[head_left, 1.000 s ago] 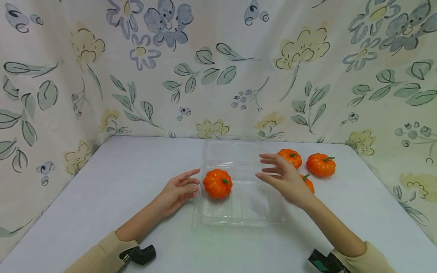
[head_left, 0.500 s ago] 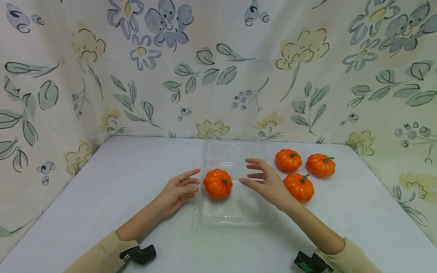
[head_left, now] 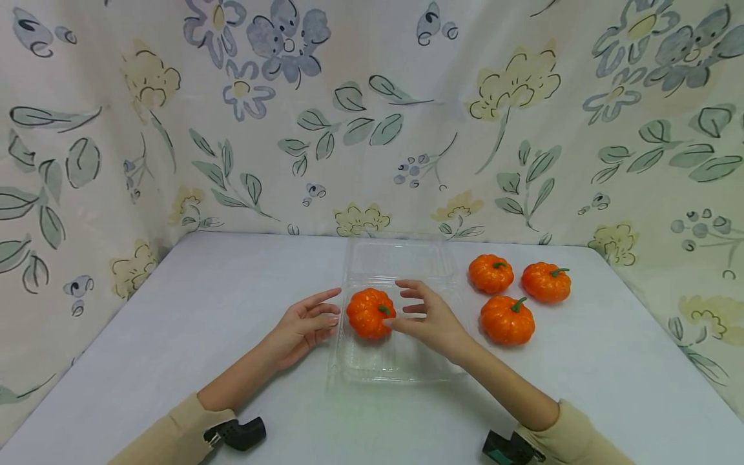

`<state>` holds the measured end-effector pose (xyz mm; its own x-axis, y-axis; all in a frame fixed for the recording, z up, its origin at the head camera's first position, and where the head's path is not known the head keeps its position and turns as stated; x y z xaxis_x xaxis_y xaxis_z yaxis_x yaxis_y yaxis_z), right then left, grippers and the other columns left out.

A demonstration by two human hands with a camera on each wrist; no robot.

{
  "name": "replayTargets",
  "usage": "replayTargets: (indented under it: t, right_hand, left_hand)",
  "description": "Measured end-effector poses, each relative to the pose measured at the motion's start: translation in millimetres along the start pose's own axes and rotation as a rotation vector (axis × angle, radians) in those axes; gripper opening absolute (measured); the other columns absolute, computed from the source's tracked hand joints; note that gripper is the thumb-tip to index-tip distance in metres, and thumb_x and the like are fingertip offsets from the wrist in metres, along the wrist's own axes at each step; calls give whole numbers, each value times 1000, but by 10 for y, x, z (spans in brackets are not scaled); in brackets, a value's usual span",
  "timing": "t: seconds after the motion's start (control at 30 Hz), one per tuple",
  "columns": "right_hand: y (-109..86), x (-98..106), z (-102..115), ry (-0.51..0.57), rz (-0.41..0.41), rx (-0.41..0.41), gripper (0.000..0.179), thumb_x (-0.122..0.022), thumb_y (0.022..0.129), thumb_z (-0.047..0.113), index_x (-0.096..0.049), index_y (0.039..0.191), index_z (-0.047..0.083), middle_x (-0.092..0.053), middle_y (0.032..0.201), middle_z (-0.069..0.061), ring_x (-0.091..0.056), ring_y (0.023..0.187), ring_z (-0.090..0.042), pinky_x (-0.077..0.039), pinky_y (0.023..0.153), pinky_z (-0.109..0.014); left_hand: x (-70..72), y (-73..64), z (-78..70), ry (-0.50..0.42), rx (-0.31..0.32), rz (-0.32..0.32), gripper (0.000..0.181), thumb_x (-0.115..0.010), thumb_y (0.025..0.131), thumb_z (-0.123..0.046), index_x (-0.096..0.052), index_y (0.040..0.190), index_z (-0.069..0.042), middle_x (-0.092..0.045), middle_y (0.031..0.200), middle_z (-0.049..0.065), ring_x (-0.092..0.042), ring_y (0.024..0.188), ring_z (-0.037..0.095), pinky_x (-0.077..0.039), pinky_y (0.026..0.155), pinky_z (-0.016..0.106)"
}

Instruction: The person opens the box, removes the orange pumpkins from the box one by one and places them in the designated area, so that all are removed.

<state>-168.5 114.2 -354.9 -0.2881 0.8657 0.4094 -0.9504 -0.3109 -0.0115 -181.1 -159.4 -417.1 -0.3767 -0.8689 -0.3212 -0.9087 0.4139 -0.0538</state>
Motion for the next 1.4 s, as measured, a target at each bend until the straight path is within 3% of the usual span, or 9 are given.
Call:
replayTargets:
  t: [0.77, 1.4]
  right_hand:
    - [139, -277, -14, -49, -48, -111, 73, -85, 89, 14, -49, 152, 6, -57, 144, -25, -65, 120, -42, -60, 99, -53]
    - [203, -379, 6, -70, -15, -93, 80, -90, 84, 14, -48, 152, 6, -57, 143, -22, -61, 121, -34, -58, 104, -50]
  left_hand:
    - [-4, 4, 2, -9, 10, -15, 65, -57, 104, 6, -31, 163, 2, -65, 111, 0, -68, 91, 8, -61, 87, 21]
    - [-10, -1, 0, -7, 3, -4, 65, -59, 104, 4, -33, 163, 1, -64, 113, 0, -68, 93, 8, -61, 88, 21]
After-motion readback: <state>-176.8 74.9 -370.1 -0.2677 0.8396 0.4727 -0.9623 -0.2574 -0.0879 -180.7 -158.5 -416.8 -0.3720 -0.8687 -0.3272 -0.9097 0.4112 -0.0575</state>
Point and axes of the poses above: each hand's wrist, its own y-axis towards the middle knuckle, its own x-axis out of the back of the hand, z = x × y, the point moved 2 cm from there along y, towards the middle knuckle
